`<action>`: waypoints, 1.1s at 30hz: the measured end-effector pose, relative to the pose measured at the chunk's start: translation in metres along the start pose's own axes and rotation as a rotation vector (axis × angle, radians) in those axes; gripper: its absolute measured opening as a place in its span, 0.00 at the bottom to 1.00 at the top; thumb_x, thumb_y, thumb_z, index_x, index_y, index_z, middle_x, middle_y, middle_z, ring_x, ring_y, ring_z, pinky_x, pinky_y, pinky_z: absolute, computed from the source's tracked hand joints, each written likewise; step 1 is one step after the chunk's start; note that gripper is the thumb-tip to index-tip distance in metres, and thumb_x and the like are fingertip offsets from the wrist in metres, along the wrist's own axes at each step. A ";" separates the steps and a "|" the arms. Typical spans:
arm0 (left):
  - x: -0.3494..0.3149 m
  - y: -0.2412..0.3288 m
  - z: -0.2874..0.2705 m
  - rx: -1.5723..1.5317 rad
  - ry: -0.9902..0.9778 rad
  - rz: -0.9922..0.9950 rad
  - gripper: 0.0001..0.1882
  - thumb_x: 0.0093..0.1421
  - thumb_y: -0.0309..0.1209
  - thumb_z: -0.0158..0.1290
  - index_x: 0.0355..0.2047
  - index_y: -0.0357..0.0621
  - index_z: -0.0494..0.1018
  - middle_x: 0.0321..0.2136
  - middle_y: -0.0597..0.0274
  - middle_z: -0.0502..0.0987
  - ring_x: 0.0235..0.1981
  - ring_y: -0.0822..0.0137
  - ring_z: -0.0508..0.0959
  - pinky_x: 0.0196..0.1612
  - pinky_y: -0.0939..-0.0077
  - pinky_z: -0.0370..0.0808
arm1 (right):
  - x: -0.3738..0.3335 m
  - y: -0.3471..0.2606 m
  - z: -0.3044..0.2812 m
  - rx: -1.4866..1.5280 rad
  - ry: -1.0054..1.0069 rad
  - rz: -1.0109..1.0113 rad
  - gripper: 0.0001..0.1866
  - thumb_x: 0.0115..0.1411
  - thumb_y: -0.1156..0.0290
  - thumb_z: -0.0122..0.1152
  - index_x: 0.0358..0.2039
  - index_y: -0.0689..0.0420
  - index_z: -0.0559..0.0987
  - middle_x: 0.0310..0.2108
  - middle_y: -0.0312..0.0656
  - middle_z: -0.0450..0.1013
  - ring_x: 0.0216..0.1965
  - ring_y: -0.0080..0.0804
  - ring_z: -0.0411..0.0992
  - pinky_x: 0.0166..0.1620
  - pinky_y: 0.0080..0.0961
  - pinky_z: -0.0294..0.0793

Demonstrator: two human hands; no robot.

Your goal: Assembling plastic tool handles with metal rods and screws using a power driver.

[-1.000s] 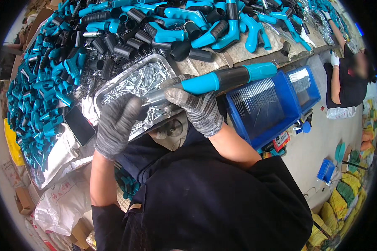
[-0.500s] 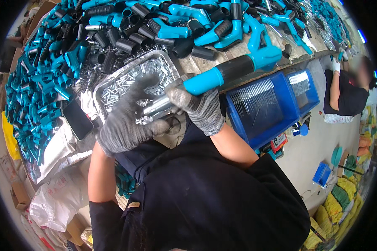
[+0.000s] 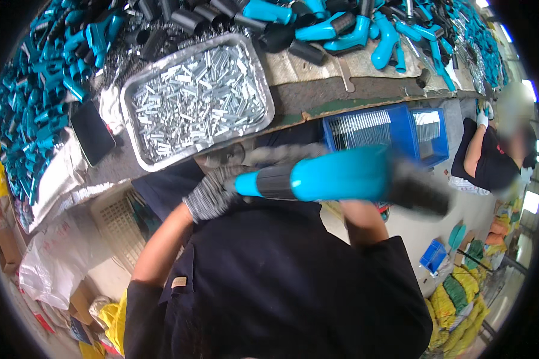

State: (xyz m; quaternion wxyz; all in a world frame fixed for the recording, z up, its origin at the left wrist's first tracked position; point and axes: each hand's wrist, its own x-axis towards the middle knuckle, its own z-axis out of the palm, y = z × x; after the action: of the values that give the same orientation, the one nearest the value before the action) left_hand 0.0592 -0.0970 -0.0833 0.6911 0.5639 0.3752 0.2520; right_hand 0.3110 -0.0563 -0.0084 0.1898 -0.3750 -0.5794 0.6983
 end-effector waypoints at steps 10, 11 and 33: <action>0.018 -0.141 -0.086 0.814 0.242 -0.390 0.23 0.60 0.42 0.47 0.55 0.54 0.68 0.57 0.56 0.66 0.59 0.56 0.64 0.60 0.66 0.61 | 0.039 0.058 0.014 -0.347 0.114 0.266 0.21 0.53 0.67 0.63 0.48 0.59 0.76 0.27 0.39 0.76 0.29 0.27 0.73 0.37 0.25 0.73; 0.025 -0.125 -0.086 1.128 0.138 -0.356 0.26 0.62 0.50 0.42 0.57 0.53 0.66 0.58 0.58 0.65 0.59 0.57 0.64 0.63 0.63 0.58 | 0.049 0.084 0.023 -0.471 0.184 0.155 0.19 0.52 0.67 0.63 0.45 0.59 0.77 0.26 0.41 0.76 0.28 0.31 0.74 0.36 0.28 0.73; 0.022 -0.212 -0.113 0.746 0.604 -0.166 0.30 0.66 0.49 0.32 0.63 0.46 0.54 0.60 0.57 0.61 0.60 0.58 0.62 0.63 0.59 0.60 | 0.126 0.142 0.059 -0.998 -0.002 0.544 0.22 0.54 0.54 0.56 0.48 0.47 0.75 0.40 0.51 0.75 0.40 0.50 0.74 0.45 0.41 0.73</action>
State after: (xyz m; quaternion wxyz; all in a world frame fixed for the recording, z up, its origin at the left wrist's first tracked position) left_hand -0.0347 -0.0632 -0.3029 0.3198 0.6429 0.6676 0.1967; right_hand 0.2103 -0.0440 -0.1791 -0.1973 -0.5543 -0.7219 0.3641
